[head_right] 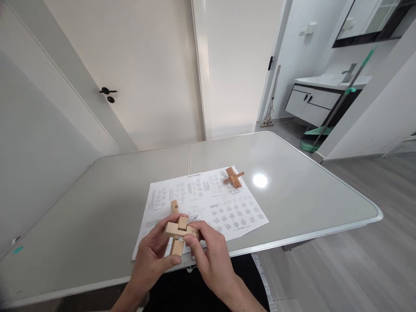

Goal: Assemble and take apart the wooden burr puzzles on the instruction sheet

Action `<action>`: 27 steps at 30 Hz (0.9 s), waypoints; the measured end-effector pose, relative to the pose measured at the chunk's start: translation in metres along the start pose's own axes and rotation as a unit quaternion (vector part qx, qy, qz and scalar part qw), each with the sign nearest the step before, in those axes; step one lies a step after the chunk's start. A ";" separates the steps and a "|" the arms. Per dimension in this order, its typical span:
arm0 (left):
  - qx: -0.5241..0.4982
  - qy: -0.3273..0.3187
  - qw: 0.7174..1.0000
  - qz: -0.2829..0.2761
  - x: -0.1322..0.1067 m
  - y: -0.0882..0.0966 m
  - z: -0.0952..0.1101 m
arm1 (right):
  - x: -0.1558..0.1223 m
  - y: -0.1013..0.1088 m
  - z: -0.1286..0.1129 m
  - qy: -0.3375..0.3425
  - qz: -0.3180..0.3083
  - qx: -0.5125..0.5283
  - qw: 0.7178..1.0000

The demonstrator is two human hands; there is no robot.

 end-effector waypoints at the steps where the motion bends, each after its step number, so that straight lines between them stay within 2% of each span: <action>1: 0.018 -0.014 1.000 -0.002 0.000 0.002 0.002 | 0.000 0.002 -0.002 -0.015 -0.014 0.018 1.000; 4: 0.077 -0.063 0.995 -0.017 0.002 0.009 0.009 | 0.000 0.006 -0.006 -0.045 -0.047 0.056 0.996; 8: 0.147 -0.116 0.981 -0.058 0.007 0.015 0.016 | 0.001 0.009 -0.008 -0.022 -0.059 0.013 0.998; 14: 0.267 -0.195 0.943 -0.038 0.004 0.011 0.015 | -0.002 0.009 0.002 -0.016 -0.031 -0.040 0.999; 17: 0.299 -0.218 0.927 -0.061 0.004 0.016 0.011 | -0.008 0.011 0.008 -0.068 -0.073 0.028 0.995; 20: 0.349 -0.236 0.903 -0.083 0.011 0.032 0.005 | -0.012 0.017 0.012 -0.104 -0.083 0.092 0.987; 22: 0.398 -0.233 0.885 -0.060 0.019 0.047 -0.001 | -0.011 0.022 0.017 -0.115 -0.053 0.089 0.988; 24: 0.452 -0.225 0.863 0.005 0.029 0.064 -0.007 | -0.008 0.027 0.024 -0.125 -0.021 0.060 0.990; 27: 0.503 -0.206 0.836 0.082 0.043 0.086 -0.018 | -0.003 0.035 0.036 -0.117 -0.011 -0.006 0.993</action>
Point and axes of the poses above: each hand's wrist, its own x-axis towards the middle knuckle, its own y-axis out of the back of the hand, z = x × y, the point moved 1 cm from there along x, towards the middle knuckle, and after that the axes turned 9 degrees about z, right-handed, at the moved point
